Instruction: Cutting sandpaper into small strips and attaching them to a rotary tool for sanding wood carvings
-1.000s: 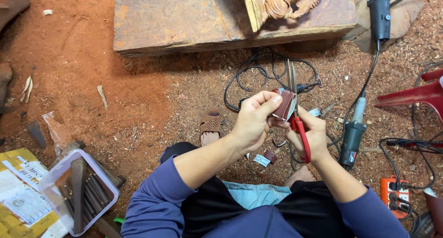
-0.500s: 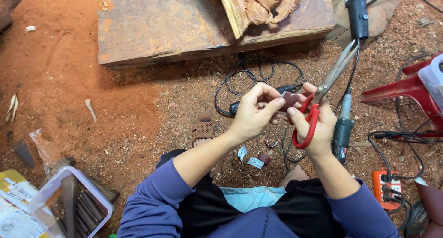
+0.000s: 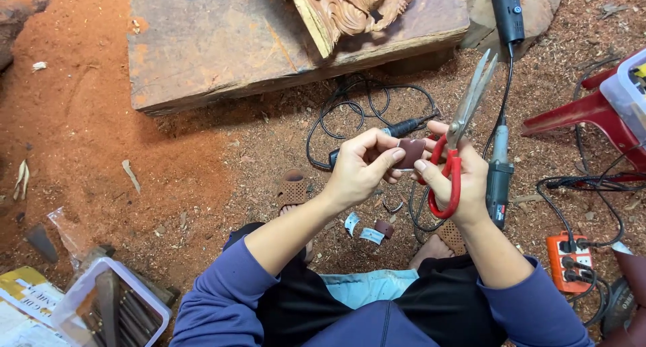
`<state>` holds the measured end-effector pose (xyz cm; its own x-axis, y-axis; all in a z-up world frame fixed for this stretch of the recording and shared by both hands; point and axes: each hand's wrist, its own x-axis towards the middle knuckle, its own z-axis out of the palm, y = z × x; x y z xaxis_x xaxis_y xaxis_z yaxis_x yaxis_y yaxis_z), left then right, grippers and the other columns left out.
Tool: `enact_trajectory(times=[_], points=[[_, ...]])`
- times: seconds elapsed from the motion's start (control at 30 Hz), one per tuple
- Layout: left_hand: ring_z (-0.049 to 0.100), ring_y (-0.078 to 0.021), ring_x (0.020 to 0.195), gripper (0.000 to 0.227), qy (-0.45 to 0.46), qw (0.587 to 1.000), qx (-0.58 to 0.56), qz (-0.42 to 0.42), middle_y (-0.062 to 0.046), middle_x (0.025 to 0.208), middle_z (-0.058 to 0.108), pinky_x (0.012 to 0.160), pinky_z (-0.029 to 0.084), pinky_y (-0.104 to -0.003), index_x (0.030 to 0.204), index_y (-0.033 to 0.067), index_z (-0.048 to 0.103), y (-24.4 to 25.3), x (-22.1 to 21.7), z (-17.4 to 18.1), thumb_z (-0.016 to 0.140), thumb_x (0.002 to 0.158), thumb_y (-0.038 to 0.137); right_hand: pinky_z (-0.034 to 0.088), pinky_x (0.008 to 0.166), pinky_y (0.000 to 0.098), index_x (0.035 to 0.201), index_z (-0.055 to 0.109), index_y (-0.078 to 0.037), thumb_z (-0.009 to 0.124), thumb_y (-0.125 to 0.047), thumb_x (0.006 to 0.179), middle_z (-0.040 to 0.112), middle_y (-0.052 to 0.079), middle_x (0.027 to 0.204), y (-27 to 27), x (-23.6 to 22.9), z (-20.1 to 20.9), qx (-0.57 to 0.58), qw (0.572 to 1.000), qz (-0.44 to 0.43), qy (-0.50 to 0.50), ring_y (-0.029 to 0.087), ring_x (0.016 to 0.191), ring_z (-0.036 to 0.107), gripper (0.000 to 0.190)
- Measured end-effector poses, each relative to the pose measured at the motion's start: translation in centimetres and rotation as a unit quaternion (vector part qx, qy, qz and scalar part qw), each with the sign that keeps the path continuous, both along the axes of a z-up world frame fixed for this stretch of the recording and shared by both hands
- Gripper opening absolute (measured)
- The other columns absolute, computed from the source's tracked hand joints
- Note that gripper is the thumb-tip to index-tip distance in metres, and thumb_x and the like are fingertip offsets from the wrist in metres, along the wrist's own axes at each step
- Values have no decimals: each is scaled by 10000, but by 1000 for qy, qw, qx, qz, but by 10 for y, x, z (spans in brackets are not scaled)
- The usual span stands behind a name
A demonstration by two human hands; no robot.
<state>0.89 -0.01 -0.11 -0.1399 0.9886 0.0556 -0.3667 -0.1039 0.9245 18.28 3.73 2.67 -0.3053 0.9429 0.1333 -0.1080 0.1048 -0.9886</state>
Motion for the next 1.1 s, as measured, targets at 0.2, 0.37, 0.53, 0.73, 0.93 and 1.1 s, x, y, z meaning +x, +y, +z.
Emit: enact_trajectory(times=[0.2,0.37,0.53,0.73,0.93,1.1], points=[[766,-205,770,247,27,999,-11,-14,-176,902,743,614,674,-309,1176,-15,682,-4,0,9,729,964,103,628,711,346,1395,579,31,734,84,842,684,281,1095,6,8,-5,76,995,-32,-59,215,887,696,577],[762,-195,765,245,10,1000,-24,-4,-167,900,738,627,677,-290,1182,-14,665,1,-1,-4,722,955,57,622,780,352,1402,579,22,733,39,860,675,269,1107,3,4,-9,69,995,-32,-68,205,913,685,564],[761,-200,777,203,59,996,14,70,-173,890,738,634,675,-294,1156,-3,668,7,-16,14,707,963,47,633,836,429,1448,506,36,691,-34,868,624,283,1164,5,2,-12,13,998,24,-60,278,1032,676,612],[756,-161,795,214,20,989,28,142,-136,913,737,654,665,-244,1176,-4,633,11,-35,21,689,983,68,590,895,537,1445,544,4,726,-89,794,633,307,1168,-2,0,-27,7,977,123,-172,380,1046,709,683],[759,-170,791,263,-5,991,0,133,-145,915,738,646,675,-265,1193,-9,630,12,-27,22,720,958,65,596,851,464,1460,557,-66,739,-106,739,674,241,1114,-17,-8,-28,-51,966,164,-194,336,1008,723,745],[756,-178,786,252,-14,992,-30,120,-153,915,720,643,690,-313,1108,-15,673,13,-26,17,785,901,75,586,766,385,1441,583,-95,723,-65,768,709,181,1004,-16,-9,-36,-41,968,120,-217,250,891,723,688]])
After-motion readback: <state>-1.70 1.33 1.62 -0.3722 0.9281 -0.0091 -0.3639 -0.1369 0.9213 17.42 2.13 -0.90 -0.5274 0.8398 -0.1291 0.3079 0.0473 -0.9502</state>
